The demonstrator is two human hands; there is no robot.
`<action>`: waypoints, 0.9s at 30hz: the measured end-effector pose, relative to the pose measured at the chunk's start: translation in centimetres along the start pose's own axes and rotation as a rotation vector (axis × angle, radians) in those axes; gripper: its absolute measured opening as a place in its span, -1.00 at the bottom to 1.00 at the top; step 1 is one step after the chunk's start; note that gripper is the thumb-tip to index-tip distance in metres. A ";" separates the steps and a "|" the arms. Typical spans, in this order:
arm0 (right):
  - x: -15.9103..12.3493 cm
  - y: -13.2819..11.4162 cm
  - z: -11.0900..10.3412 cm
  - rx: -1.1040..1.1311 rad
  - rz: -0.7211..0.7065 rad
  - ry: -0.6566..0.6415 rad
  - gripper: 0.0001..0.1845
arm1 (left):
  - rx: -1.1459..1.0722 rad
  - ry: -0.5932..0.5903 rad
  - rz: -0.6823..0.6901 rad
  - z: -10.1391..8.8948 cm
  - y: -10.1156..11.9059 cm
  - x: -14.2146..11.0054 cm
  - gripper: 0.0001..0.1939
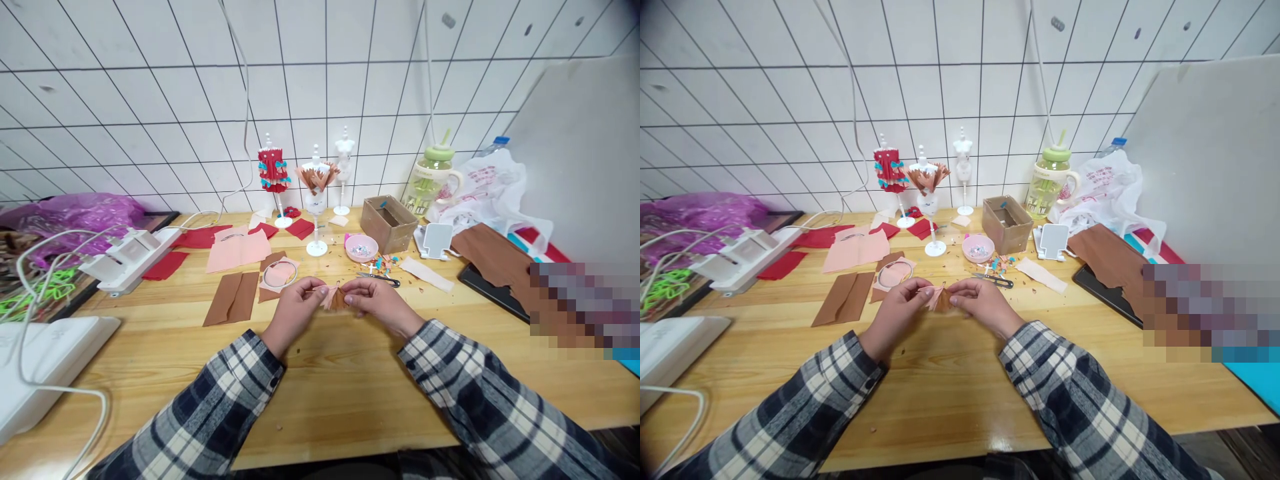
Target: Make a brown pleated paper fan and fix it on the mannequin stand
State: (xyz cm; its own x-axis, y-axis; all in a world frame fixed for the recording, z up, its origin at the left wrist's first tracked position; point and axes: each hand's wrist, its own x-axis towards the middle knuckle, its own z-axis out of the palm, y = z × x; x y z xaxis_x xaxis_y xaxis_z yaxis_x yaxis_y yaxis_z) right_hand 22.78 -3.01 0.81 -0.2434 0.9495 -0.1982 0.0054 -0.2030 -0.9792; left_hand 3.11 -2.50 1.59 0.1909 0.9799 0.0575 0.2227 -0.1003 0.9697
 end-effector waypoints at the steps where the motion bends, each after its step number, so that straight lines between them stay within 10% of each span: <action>1: 0.0 0.0 -0.1 -0.032 -0.008 0.000 -0.66 | -0.048 -0.022 -0.015 0.0 0.0 0.1 -0.70; 27: -0.2 -0.4 0.2 0.085 -0.057 -0.038 -0.52 | -0.325 -0.101 -0.132 0.5 -0.1 -0.1 -0.59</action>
State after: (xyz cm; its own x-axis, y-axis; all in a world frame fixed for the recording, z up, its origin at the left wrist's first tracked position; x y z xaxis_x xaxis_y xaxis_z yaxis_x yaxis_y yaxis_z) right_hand 22.64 -3.14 1.28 -0.2778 0.9506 -0.1387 -0.0916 -0.1700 -0.9812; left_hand 3.60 -2.66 1.39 0.2781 0.9571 -0.0815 -0.0605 0.1021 0.9929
